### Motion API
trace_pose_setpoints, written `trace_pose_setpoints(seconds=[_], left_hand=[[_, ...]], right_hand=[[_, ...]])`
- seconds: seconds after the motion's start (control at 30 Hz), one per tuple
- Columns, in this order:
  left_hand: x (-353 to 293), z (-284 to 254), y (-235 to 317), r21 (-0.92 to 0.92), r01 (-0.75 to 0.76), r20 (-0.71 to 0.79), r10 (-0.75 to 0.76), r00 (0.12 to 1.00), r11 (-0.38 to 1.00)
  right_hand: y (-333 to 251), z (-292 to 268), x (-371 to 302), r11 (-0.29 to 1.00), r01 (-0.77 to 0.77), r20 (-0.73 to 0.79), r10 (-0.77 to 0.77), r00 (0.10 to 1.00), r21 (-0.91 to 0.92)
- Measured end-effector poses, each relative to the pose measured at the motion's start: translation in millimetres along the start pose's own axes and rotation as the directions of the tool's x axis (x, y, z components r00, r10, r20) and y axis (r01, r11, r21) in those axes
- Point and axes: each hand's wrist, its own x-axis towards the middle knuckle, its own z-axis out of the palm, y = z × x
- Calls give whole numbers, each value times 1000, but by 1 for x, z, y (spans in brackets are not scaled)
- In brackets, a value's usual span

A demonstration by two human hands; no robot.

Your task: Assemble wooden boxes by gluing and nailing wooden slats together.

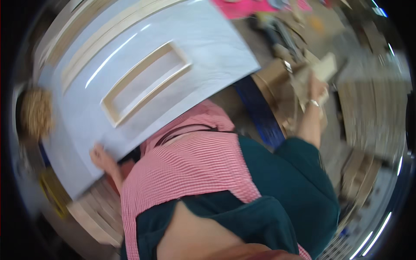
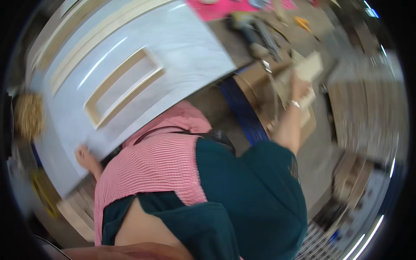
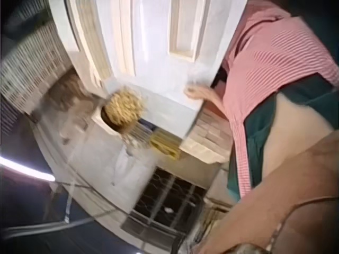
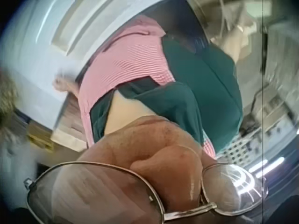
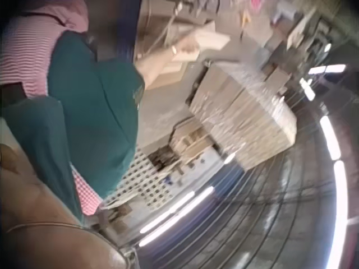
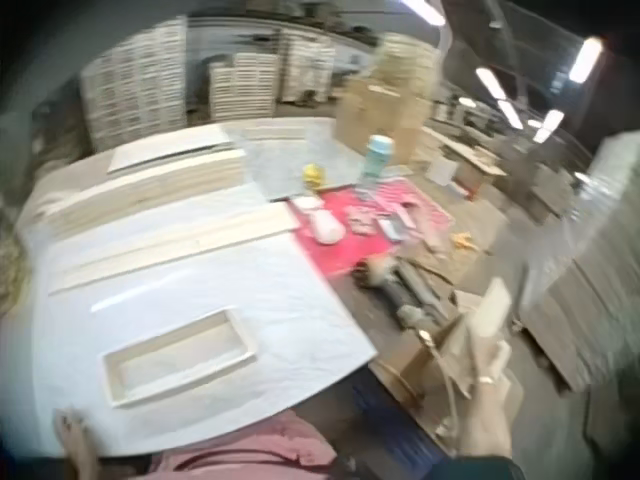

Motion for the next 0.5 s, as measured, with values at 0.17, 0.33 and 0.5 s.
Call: trace_pose_setpoints(seconds=[0.17,0.33,0.5], left_hand=[[-4,1,-7,-256,-70,-24,66,998,964],[-10,-24,43,-24,194,173,-187,967,981],[-31,-9,35,29,-160,110,156,982,987]], right_hand=[[-119,-45,-56,767,525,16,-570,821,368],[-219,-53,-211,120,741,64,-993,104,661],[-264,-55,-347,-361,600,71,-815,-575,714]])
